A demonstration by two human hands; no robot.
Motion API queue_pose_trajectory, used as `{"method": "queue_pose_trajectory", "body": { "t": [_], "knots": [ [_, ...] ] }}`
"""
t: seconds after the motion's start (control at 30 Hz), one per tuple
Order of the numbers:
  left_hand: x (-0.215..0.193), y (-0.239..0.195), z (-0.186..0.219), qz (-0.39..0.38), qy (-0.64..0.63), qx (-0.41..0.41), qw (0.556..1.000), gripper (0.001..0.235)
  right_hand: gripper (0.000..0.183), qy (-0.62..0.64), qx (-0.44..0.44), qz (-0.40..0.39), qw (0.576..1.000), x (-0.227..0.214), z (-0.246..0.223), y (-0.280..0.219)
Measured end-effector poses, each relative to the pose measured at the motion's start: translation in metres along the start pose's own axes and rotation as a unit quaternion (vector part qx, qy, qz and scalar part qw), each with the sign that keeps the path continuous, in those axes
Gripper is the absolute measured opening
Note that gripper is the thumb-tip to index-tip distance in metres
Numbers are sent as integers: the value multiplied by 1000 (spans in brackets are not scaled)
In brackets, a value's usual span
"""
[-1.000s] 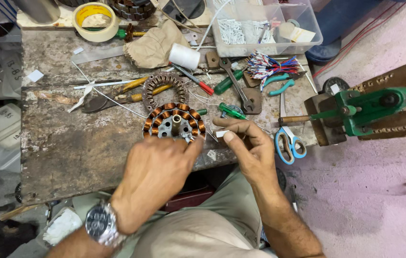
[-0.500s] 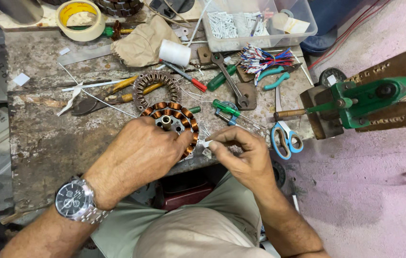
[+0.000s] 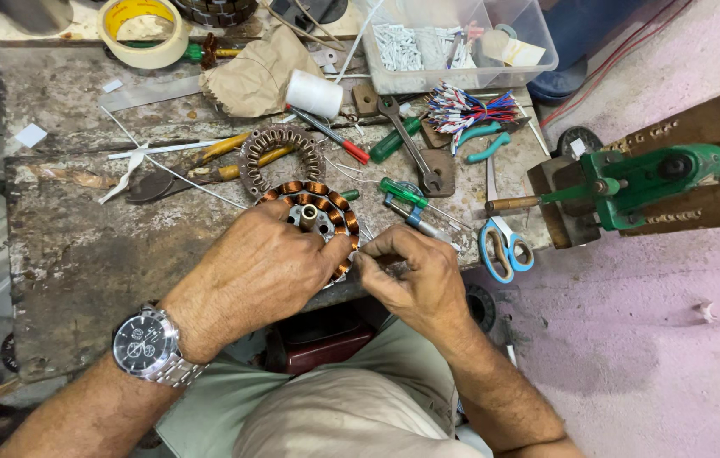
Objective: The person repairs an electric motor stator at a workbench. They thread copper wires through the core, use scissors to cut and strip wires, and connect small electrical terminals by hand.
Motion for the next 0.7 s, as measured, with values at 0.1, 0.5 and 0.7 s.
{"method": "queue_pose_trajectory", "body": {
  "t": [0.1, 0.5, 0.7],
  "knots": [
    [-3, -1, 0, 32, -6, 5, 999, 10, 15, -28, 19, -4, 999, 1, -2, 1],
    [3, -8, -1, 96, -19, -9, 995, 9, 15, -126, 2, -16, 992, 9, -26, 4],
    [6, -10, -2, 102, -19, -17, 994, 11, 15, -126, -43, -24, 991, 5, -35, -1]
  ]
}}
Point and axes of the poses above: each hand's wrist, its own y-axis towards the middle knuckle, its own x-axis out of the palm, z = x × y, the point moved 8 cm from there along y, towards the middle knuckle, and after that the axes turned 3 degrees about y, right-handed, at the moved point
